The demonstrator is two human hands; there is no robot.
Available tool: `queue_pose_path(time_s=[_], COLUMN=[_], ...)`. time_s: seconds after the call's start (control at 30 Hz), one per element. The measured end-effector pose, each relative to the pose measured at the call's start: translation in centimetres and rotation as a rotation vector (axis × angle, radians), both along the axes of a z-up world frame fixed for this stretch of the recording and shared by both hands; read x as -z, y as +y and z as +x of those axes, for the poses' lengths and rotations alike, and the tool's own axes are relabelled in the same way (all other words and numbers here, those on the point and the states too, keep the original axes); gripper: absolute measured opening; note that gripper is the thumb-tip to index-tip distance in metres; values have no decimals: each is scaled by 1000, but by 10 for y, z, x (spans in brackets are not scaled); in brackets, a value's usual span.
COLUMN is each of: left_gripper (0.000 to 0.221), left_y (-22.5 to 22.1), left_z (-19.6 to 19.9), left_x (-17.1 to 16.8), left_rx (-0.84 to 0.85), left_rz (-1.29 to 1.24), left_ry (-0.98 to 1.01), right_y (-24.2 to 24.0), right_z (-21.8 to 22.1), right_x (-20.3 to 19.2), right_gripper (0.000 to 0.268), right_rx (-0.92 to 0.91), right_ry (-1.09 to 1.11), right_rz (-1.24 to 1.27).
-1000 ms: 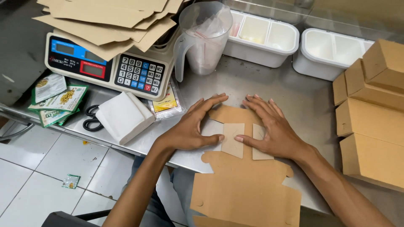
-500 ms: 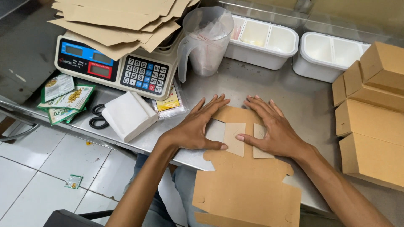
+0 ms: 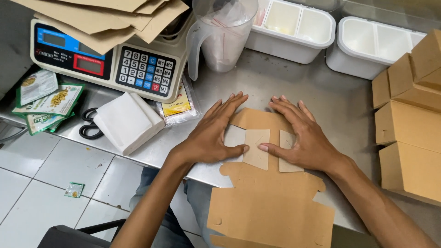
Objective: Assembling a cardboard box from a flat template by folding and tucking the edges.
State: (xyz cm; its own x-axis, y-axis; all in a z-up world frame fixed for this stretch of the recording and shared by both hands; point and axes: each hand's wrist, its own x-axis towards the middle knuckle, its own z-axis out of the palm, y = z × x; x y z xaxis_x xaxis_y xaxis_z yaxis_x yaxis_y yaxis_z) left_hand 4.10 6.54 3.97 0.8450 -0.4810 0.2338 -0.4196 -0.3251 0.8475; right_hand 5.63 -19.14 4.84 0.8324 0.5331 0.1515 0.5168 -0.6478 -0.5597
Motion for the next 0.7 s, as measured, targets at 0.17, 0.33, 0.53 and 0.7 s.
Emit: queue_pose_path(time_s=[0.17, 0.33, 0.53, 0.7], left_gripper=[102, 98, 85, 78], left_y=[-1, -3, -5, -8], left_z=[2, 3, 10, 10], left_x=[6, 2, 24, 20], left_rx=[-25, -87, -190, -238], left_rz=[-24, -59, 70, 62], left_ry=[5, 29, -85, -61], right_y=[0, 2, -1, -1], right_z=[1, 1, 1, 2], right_x=[3, 0, 11, 12], right_gripper=[93, 92, 97, 95], right_rx=[2, 7, -6, -5], right_ry=[-11, -5, -107, -115], right_rz=[-3, -8, -27, -19])
